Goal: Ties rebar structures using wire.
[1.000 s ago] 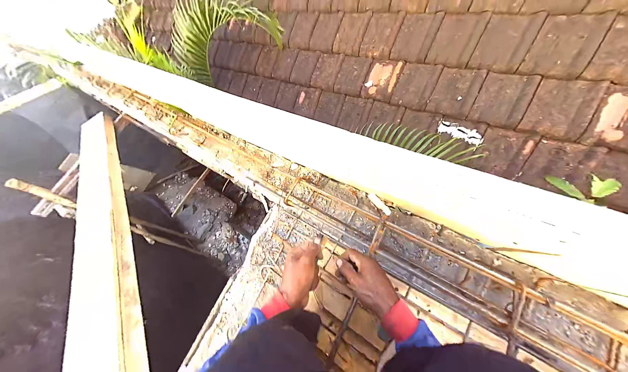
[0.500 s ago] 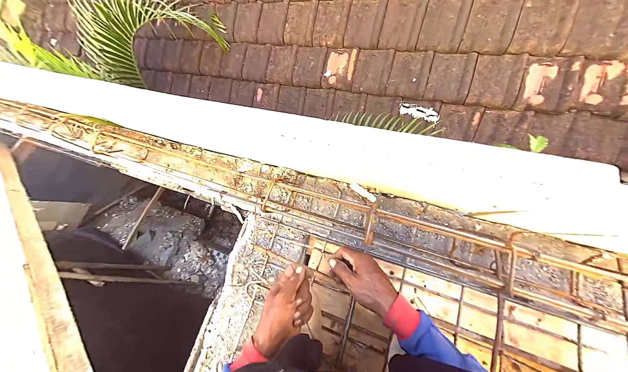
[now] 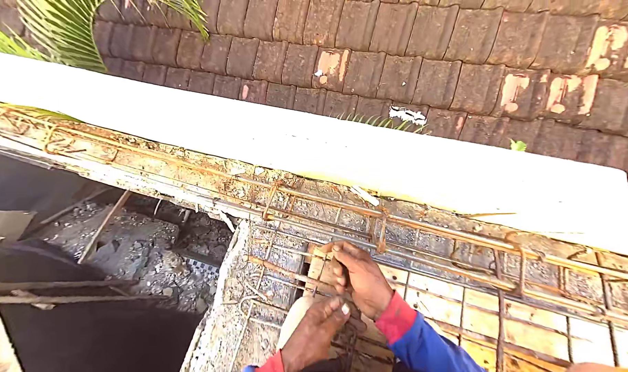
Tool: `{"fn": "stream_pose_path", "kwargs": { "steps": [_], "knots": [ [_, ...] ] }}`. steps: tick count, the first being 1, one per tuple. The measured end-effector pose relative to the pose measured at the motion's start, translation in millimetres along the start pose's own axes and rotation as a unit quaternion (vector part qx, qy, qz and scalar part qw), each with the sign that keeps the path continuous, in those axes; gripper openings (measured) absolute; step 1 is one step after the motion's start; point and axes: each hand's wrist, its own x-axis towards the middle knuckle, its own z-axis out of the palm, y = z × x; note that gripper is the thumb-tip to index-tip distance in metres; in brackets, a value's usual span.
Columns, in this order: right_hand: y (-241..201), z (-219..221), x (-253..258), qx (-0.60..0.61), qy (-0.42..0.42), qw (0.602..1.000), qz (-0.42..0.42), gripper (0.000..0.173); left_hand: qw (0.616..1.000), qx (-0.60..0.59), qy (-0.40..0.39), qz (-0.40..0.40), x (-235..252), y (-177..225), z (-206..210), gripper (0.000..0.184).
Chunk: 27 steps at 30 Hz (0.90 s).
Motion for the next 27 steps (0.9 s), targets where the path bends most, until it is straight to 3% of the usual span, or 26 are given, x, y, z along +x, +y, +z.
{"fn": "stream_pose_path", "kwargs": {
  "steps": [3, 6, 9, 13, 15, 17, 22, 24, 27],
  "knots": [
    [-6, 1, -4, -0.044, 0.011, 0.999, -0.028, 0.031, 0.996, 0.088, 0.009, -0.029, -6, -1, -3, 0.034],
    [-12, 1, -8, -0.096, 0.021, 0.994, -0.05, 0.031, 0.967, 0.195, 0.143, 0.075, -16, 11, -14, 0.029],
    [-9, 2, -10, -0.089, 0.033, 0.991, -0.091, 0.033, 0.873, 0.292, 0.27, 0.282, -16, 47, -32, 0.024],
    [5, 7, 8, -0.107, 0.097, 0.975, -0.168, 0.033, 0.731, 0.457, 0.331, 0.384, 0, 130, -62, 0.025],
    [5, 8, 17, -0.144, 0.111, 0.962, -0.204, 0.031, 0.683, 0.541, 0.302, 0.387, 18, 168, -74, 0.026],
    [4, 12, 21, -0.172, 0.108, 0.952, -0.23, 0.031, 0.659, 0.61, 0.227, 0.377, 39, 195, -82, 0.029],
    [-5, 17, 17, -0.213, 0.085, 0.945, -0.232, 0.031, 0.609, 0.719, -0.001, 0.335, 91, 213, -87, 0.031],
    [-3, 14, 18, -0.22, 0.083, 0.942, -0.24, 0.031, 0.616, 0.73, -0.055, 0.292, 101, 215, -85, 0.031],
    [-4, 11, 21, -0.229, 0.083, 0.939, -0.241, 0.032, 0.667, 0.71, -0.087, 0.208, 107, 228, -88, 0.029]
  ]
}}
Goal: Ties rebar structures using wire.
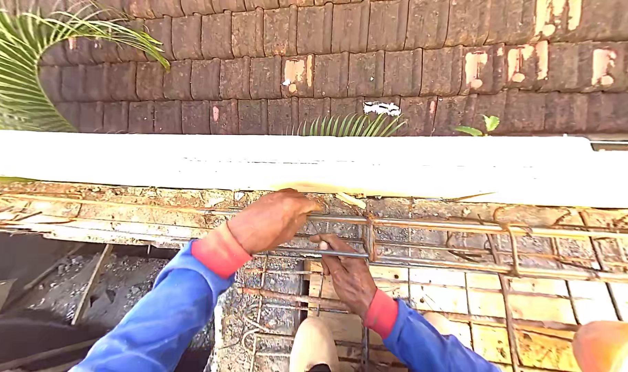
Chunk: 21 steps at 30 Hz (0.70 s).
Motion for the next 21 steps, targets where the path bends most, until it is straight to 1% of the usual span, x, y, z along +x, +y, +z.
{"fn": "stream_pose_path", "kwargs": {
  "steps": [2, 4, 6, 7, 9, 10, 11, 13, 14, 15, 17, 19, 21],
  "knots": [
    [0, 0, 3, -0.003, 0.0, 1.0, 0.013, 0.032, 0.998, -0.026, -0.027, -0.047, 1, -12, -5, 0.031],
    [1, 1, 5, 0.0, -0.004, 1.0, 0.022, 0.032, 0.995, -0.015, -0.026, -0.093, 1, -23, -5, 0.031],
    [1, 3, 2, -0.002, -0.02, 0.999, 0.028, 0.033, 0.986, -0.006, -0.036, -0.163, 5, -24, -4, 0.031],
    [1, 4, -2, -0.012, -0.035, 0.999, 0.033, 0.034, 0.976, 0.004, -0.054, -0.211, 8, -22, -4, 0.034],
    [-1, 8, -10, -0.051, -0.088, 0.993, 0.058, 0.039, 0.941, 0.026, -0.102, -0.321, 17, -14, -4, 0.047],
    [-2, 9, -13, -0.069, -0.116, 0.989, 0.067, 0.04, 0.924, 0.029, -0.129, -0.358, 23, -11, -5, 0.052],
    [-5, 10, -16, -0.086, -0.141, 0.983, 0.08, 0.04, 0.913, 0.027, -0.158, -0.375, 29, -10, -6, 0.053],
    [-16, 8, -19, -0.13, -0.191, 0.967, 0.112, 0.04, 0.904, 0.012, -0.199, -0.379, 35, -9, -11, 0.043],
    [-23, 5, -20, -0.153, -0.214, 0.957, 0.124, 0.041, 0.905, 0.005, -0.207, -0.371, 35, -10, -13, 0.04],
    [-30, 1, -22, -0.176, -0.232, 0.947, 0.134, 0.043, 0.91, -0.002, -0.211, -0.358, 35, -11, -13, 0.039],
    [-39, -9, -28, -0.217, -0.247, 0.933, 0.147, 0.05, 0.929, -0.022, -0.213, -0.302, 30, -17, -16, 0.039],
    [-43, -20, -38, -0.265, -0.247, 0.919, 0.155, 0.064, 0.949, -0.044, -0.195, -0.243, 20, -23, -21, 0.037],
    [-47, -29, -49, -0.31, -0.234, 0.906, 0.169, 0.077, 0.958, -0.041, -0.185, -0.214, 6, -32, -27, 0.034]
  ]
}}
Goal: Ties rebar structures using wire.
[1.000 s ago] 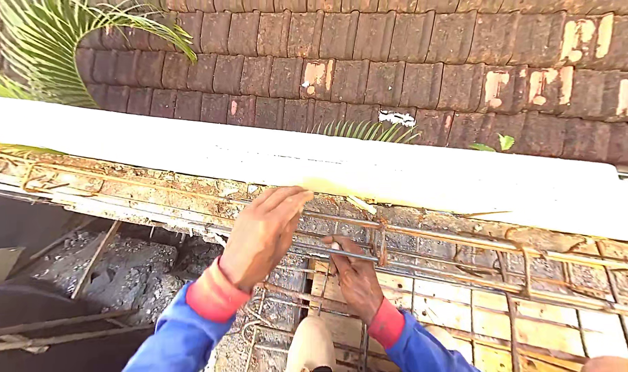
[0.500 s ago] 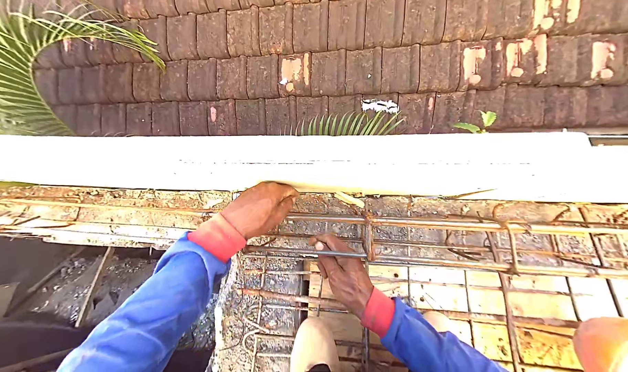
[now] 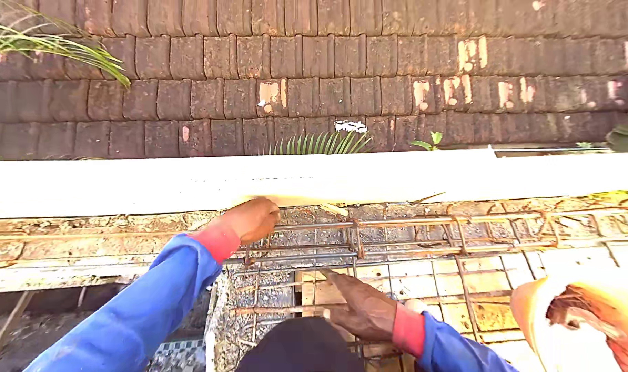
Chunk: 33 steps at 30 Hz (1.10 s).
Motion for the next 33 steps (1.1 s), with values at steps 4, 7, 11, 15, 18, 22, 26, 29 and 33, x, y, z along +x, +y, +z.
{"fn": "stream_pose_path", "kwargs": {
  "steps": [4, 7, 11, 15, 18, 22, 26, 29, 33],
  "knots": [
    [-7, -10, -29, -0.049, -0.011, 0.998, 0.035, 0.091, 0.995, -0.089, 0.036, 0.036, -15, -34, 2, 0.032],
    [-35, -28, -48, -0.096, -0.087, 0.991, 0.021, 0.078, 0.981, -0.161, 0.094, 0.046, -20, -50, 16, 0.033],
    [-95, -86, -79, -0.048, -0.191, 0.972, -0.126, 0.033, 0.967, -0.202, 0.155, 0.022, -20, -54, 29, 0.05],
    [-146, -181, -116, 0.029, -0.093, 0.97, -0.222, 0.037, 0.956, -0.233, 0.176, 0.003, -18, -51, 31, 0.049],
    [-178, -227, -110, -0.032, 0.161, 0.975, -0.152, 0.029, 0.969, -0.209, 0.13, -0.018, -16, -48, 28, 0.043],
    [-173, -299, -7, -0.037, 0.174, 0.984, -0.016, 0.021, 0.977, -0.18, 0.103, -0.046, -11, -45, 25, 0.041],
    [-109, -315, 114, -0.149, 0.042, 0.988, -0.002, 0.023, 0.973, -0.216, 0.065, -0.052, -11, -38, 19, 0.04],
    [-88, -295, 167, -0.271, -0.067, 0.959, -0.041, 0.025, 0.97, -0.232, 0.015, -0.072, -13, -27, 7, 0.036],
    [-79, -273, 206, -0.269, -0.158, 0.947, -0.074, 0.026, 0.996, -0.077, 0.019, -0.04, -1, -7, -7, 0.032]
  ]
}}
